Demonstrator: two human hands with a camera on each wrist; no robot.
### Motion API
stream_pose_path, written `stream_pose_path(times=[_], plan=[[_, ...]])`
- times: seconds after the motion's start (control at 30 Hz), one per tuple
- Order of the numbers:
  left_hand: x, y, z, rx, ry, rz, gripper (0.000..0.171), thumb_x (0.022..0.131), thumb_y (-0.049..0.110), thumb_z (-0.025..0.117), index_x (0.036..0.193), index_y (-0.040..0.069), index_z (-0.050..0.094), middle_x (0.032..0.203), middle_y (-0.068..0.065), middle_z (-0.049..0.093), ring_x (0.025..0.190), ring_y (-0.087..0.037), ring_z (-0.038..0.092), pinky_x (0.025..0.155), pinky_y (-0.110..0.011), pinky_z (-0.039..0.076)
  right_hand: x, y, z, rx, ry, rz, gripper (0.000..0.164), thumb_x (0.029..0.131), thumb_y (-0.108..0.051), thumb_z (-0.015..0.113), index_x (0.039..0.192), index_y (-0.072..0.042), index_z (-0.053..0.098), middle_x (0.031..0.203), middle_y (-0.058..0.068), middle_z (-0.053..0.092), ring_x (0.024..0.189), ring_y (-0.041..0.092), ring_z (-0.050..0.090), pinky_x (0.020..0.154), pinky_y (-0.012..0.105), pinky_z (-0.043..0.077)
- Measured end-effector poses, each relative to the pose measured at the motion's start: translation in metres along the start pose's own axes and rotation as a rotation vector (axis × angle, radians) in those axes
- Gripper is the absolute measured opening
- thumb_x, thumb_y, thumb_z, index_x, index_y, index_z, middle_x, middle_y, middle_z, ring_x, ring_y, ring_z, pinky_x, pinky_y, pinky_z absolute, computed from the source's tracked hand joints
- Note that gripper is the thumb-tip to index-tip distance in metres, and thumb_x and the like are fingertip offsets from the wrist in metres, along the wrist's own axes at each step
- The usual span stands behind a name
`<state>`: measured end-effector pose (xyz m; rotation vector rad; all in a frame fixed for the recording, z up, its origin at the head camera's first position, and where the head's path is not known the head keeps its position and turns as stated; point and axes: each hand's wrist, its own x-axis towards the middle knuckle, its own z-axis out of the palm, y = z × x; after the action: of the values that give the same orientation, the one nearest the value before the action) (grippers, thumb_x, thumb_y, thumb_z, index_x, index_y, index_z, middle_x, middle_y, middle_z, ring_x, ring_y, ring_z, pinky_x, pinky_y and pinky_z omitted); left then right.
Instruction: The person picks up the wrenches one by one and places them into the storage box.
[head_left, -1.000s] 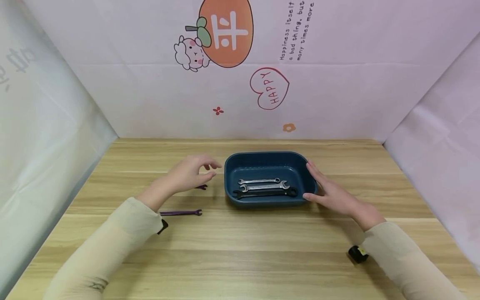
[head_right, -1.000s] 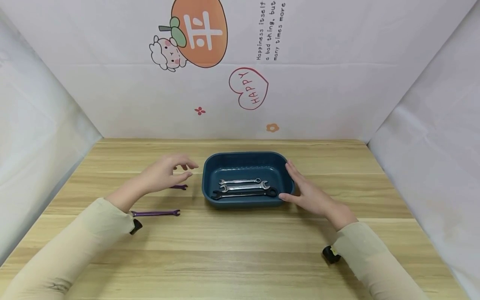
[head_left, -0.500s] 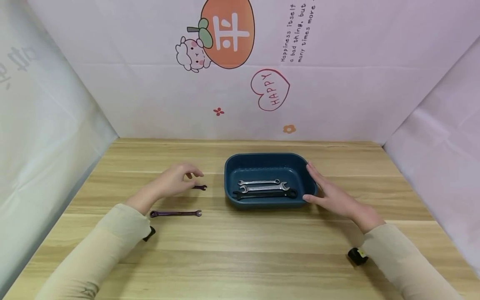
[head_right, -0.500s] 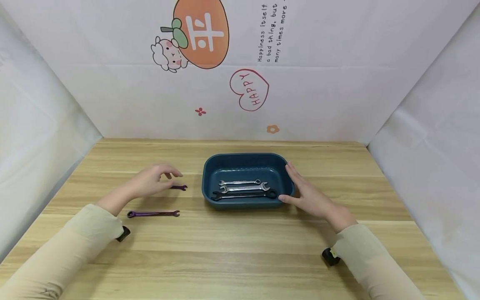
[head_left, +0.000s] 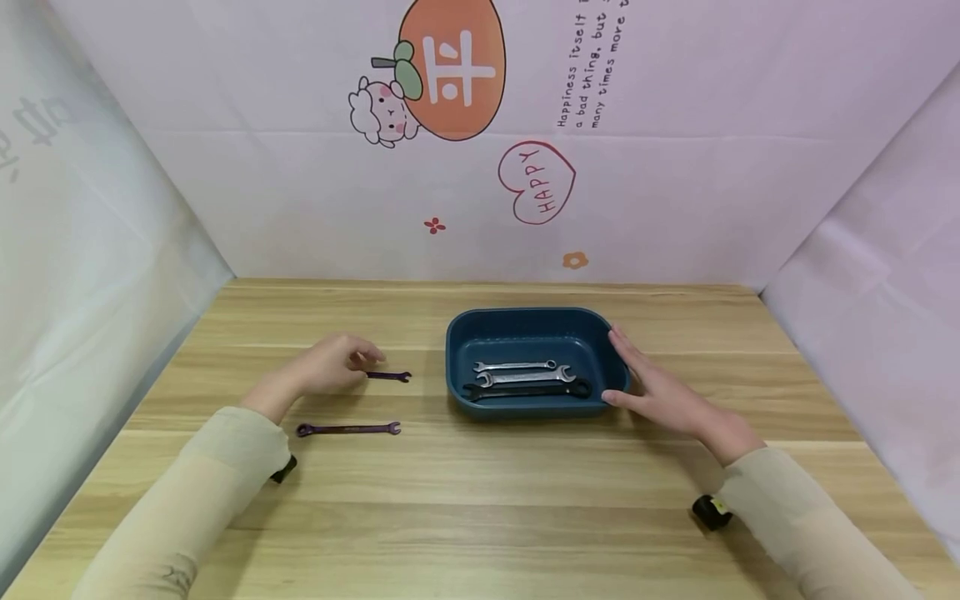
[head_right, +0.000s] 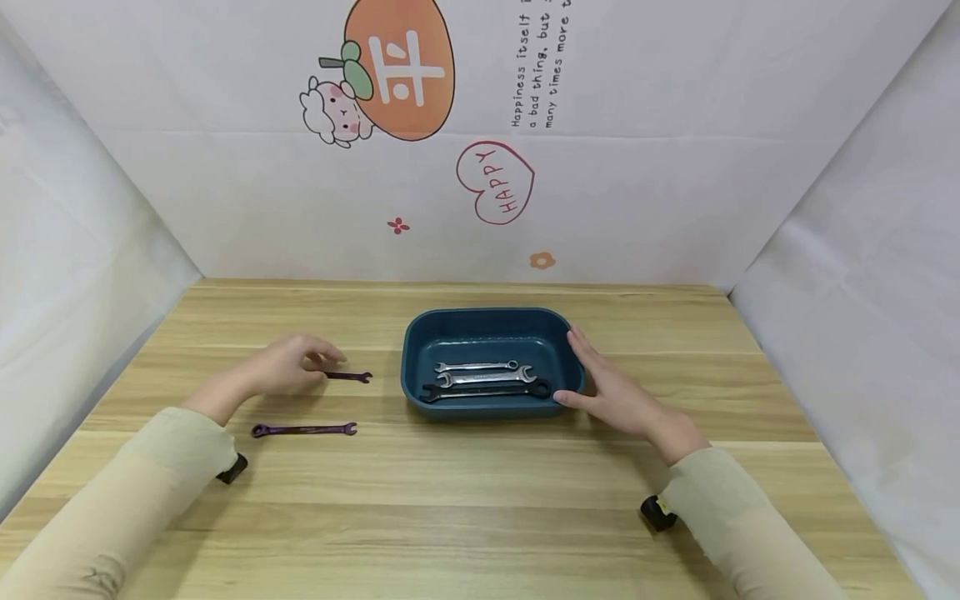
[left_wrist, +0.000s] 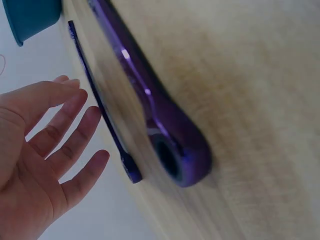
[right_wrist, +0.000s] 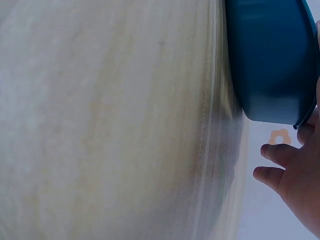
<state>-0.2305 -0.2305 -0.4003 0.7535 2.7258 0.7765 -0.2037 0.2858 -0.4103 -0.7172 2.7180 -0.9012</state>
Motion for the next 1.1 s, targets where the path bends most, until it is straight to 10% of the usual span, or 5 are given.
stream_pose_path(times=[1.1], plan=[[0.0071, -0.0051, 0.0039, 0.097, -0.08, 0.054, 0.056, 0.074, -0.027, 0.053, 0.116, 0.002, 0.075, 0.107, -0.009, 0.068, 0.103, -0.03, 0.064, 0.093, -0.049, 0.053, 0.0001, 0.0021, 0.0026, -0.001, 0.011, -0.022, 0.094, 0.102, -0.033, 0.066, 0.165, -0.01, 0.0, 0.17, 0.013, -0.008, 0.151, 0.049, 0.009, 0.115, 0.067, 0.018]])
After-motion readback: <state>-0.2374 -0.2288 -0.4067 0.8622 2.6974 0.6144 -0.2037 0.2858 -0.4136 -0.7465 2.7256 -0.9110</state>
